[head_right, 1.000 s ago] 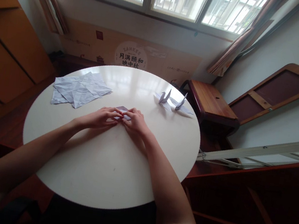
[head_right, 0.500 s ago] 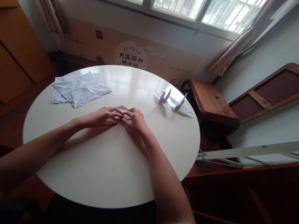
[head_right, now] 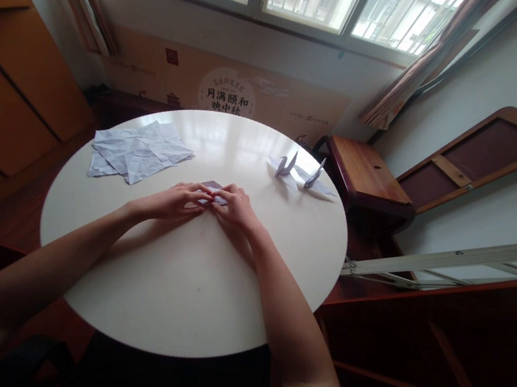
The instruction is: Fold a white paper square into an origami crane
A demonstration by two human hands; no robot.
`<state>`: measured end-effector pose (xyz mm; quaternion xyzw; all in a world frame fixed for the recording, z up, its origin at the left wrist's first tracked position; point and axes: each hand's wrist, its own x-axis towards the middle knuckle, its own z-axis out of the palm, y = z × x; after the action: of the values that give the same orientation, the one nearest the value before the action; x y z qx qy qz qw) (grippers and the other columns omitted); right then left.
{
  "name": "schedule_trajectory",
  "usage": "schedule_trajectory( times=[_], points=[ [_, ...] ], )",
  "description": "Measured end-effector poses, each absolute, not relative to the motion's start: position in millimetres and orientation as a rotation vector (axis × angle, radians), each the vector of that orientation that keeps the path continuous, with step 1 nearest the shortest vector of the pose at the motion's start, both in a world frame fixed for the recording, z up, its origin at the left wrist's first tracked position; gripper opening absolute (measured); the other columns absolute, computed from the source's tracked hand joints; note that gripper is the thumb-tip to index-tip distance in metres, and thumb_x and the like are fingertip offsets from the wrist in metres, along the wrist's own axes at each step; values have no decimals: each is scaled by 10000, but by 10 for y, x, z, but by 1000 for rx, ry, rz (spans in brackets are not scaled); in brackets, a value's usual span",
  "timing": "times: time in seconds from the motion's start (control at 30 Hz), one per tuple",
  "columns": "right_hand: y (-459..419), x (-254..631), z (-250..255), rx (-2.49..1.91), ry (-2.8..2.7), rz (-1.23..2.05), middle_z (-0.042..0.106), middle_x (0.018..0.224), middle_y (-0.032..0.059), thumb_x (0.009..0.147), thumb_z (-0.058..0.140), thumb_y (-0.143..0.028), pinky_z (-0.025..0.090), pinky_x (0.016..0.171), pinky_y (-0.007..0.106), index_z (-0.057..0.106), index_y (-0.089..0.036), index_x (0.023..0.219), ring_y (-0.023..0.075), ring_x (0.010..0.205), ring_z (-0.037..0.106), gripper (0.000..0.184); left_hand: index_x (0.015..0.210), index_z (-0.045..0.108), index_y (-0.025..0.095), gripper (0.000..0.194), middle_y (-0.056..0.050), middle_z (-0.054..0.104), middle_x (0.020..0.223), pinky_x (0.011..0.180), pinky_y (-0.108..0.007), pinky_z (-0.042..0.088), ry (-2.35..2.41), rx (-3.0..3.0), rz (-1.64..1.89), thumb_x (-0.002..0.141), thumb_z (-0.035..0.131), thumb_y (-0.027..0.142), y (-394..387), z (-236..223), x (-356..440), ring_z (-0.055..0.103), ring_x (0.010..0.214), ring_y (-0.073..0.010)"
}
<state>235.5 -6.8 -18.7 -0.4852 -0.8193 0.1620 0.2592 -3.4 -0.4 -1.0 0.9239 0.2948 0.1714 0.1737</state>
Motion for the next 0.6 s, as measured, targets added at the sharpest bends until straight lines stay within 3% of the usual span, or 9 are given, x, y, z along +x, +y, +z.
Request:
schedule_trajectory(
  times=[0.6],
  points=[
    [-49,2365,-195,-1315,-2229,456,679,1190,95,919,742,-344,481,1067,465,806,-288,1164,276,1119,627,260,1352,648,284,327,-94,598,1465,1119,-501,446,866,2631,434,1047,541,328,15,-33,-28,604,1311,-301]
  ],
)
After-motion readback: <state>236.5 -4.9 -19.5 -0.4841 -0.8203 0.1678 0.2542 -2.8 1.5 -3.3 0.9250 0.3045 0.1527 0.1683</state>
